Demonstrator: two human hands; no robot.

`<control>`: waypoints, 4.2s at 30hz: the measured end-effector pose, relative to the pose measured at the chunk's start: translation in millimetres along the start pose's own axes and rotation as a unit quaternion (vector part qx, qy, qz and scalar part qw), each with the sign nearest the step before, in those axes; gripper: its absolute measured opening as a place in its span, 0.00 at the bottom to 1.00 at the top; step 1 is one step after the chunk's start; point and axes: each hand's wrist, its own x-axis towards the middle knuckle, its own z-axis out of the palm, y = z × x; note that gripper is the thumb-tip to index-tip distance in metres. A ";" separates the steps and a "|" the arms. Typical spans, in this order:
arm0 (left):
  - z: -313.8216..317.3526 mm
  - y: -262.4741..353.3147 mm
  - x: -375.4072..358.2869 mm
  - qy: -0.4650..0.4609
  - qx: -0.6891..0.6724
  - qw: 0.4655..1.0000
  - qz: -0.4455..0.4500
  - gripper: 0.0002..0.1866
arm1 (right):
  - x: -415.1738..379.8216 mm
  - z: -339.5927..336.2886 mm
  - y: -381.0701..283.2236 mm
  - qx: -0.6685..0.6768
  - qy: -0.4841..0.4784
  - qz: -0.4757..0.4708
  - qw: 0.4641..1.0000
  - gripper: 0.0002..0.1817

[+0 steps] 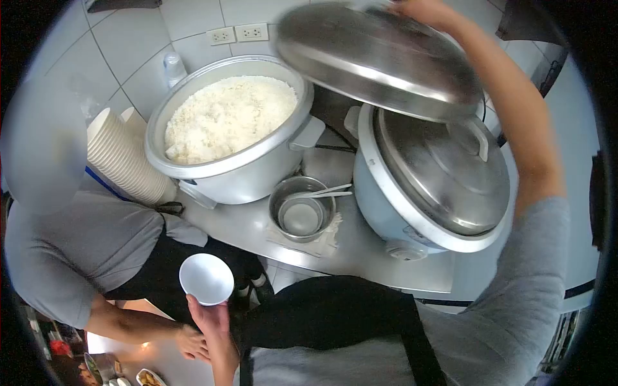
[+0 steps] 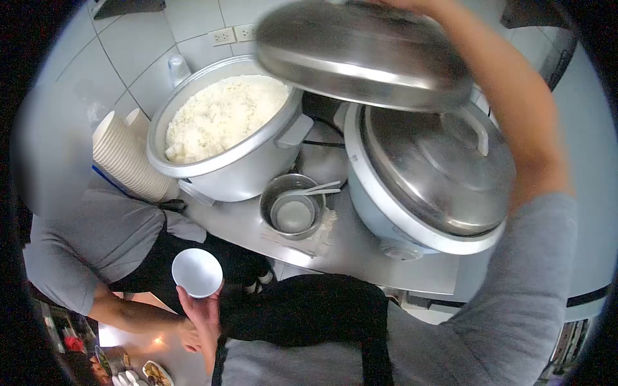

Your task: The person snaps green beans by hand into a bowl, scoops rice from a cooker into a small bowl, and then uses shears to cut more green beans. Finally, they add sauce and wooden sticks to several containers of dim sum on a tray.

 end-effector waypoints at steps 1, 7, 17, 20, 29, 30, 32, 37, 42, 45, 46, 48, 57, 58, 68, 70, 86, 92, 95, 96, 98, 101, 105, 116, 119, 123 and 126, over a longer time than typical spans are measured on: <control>2.7 -3.4 0.8 0.001 0.000 1.000 0.006 0.35 | -1.9 -7.2 58.0 -0.041 0.022 -0.087 0.995 0.21; 4.0 -20.4 -12.6 0.008 -0.019 1.000 0.013 0.32 | -84.9 -18.3 141.1 0.011 -0.125 0.146 0.981 0.22; 12.3 0.1 -39.7 0.077 -0.003 0.996 0.054 0.34 | -86.3 10.3 190.7 -0.043 -0.185 0.177 0.966 0.21; 13.0 9.9 -27.9 0.051 -0.013 0.997 0.063 0.34 | -72.1 12.2 207.3 -0.277 -0.126 -0.049 0.951 0.16; 62.9 50.5 75.0 -0.122 -0.014 0.983 0.137 0.35 | -119.0 194.0 -149.2 -0.256 -0.334 -0.191 0.887 0.09; 73.4 54.7 86.0 -0.132 -0.003 0.979 0.156 0.35 | -126.7 217.4 -151.7 -0.249 -0.354 -0.159 0.887 0.09; 92.0 63.5 103.9 -0.145 0.018 0.970 0.194 0.35 | -141.1 268.4 -138.7 -0.275 -0.387 -0.117 0.872 0.10; 118.7 84.5 149.1 -0.127 0.080 0.949 0.276 0.33 | -144.3 306.0 -116.1 -0.293 -0.409 -0.033 0.863 0.12; 120.6 105.5 190.5 -0.137 0.080 0.940 0.301 0.33 | -126.2 233.3 -158.5 -0.337 -0.365 -0.059 0.866 0.10; 123.7 116.3 212.3 -0.126 0.063 0.932 0.334 0.33 | -140.5 209.4 -173.3 -0.299 -0.231 -0.087 0.922 0.05; 124.6 118.3 218.4 -0.125 0.050 0.932 0.337 0.34 | -149.6 211.8 -176.0 -0.308 -0.264 -0.090 0.909 0.06; 128.2 117.3 226.6 -0.123 0.018 0.933 0.337 0.35 | -166.0 221.0 -177.2 -0.326 -0.331 -0.094 0.880 0.06; 144.1 87.5 275.8 -0.086 0.034 0.915 0.392 0.38 | -67.3 106.6 -220.5 -0.419 -0.064 -0.156 0.892 0.06; 143.1 84.2 281.3 -0.089 0.034 0.913 0.396 0.39 | -45.6 115.1 -217.4 -0.392 -0.020 -0.184 0.901 0.05; 142.0 80.3 286.8 -0.055 0.147 0.872 0.463 0.45 | 137.8 317.7 -214.9 -0.375 -0.066 -0.251 0.890 0.12; 144.0 82.2 286.0 -0.058 0.153 0.871 0.464 0.46 | 132.1 320.5 -227.6 -0.326 -0.026 -0.324 0.888 0.07; 142.4 80.5 282.9 -0.040 0.179 0.866 0.465 0.47 | 53.9 309.8 -210.5 -0.020 -0.196 -0.273 0.941 0.05; 145.3 91.2 289.2 -0.062 0.129 0.928 0.344 0.42 | 68.6 315.0 -164.9 0.163 -0.328 -0.109 0.924 0.10; 153.9 105.1 288.9 -0.089 0.144 0.964 0.204 0.40 | 86.1 284.2 -155.6 0.195 -0.310 -0.076 0.928 0.09; 158.3 107.6 289.2 -0.098 0.172 0.968 0.158 0.41 | 91.5 270.0 -155.7 0.188 -0.289 -0.070 0.936 0.09; 170.7 107.7 288.7 -0.132 0.162 0.976 0.061 0.38 | 103.6 250.3 -154.0 0.216 -0.232 -0.071 0.946 0.09; 204.6 85.1 282.8 -0.208 0.052 0.972 -0.093 0.33 | 118.2 236.9 -154.6 0.108 -0.089 -0.129 0.982 0.09; 242.8 71.7 292.5 -0.161 -0.120 0.978 -0.055 0.33 | 82.6 244.0 -182.8 -0.119 0.144 -0.228 0.955 0.08; 241.0 85.5 298.3 -0.155 -0.087 0.981 -0.075 0.36 | 89.0 203.6 -181.4 0.015 0.181 -0.289 0.940 0.13; 232.8 84.8 293.2 -0.164 -0.084 0.980 -0.076 0.38 | 64.6 224.7 -187.5 0.011 0.115 -0.287 0.951 0.13; 224.1 83.9 290.9 -0.207 -0.103 0.970 -0.071 0.41 | 61.4 224.2 -186.5 0.101 0.094 -0.272 0.952 0.15; 220.7 99.0 290.8 -0.225 -0.118 0.961 -0.107 0.44 | 64.0 217.2 -171.2 0.167 0.178 -0.315 0.917 0.16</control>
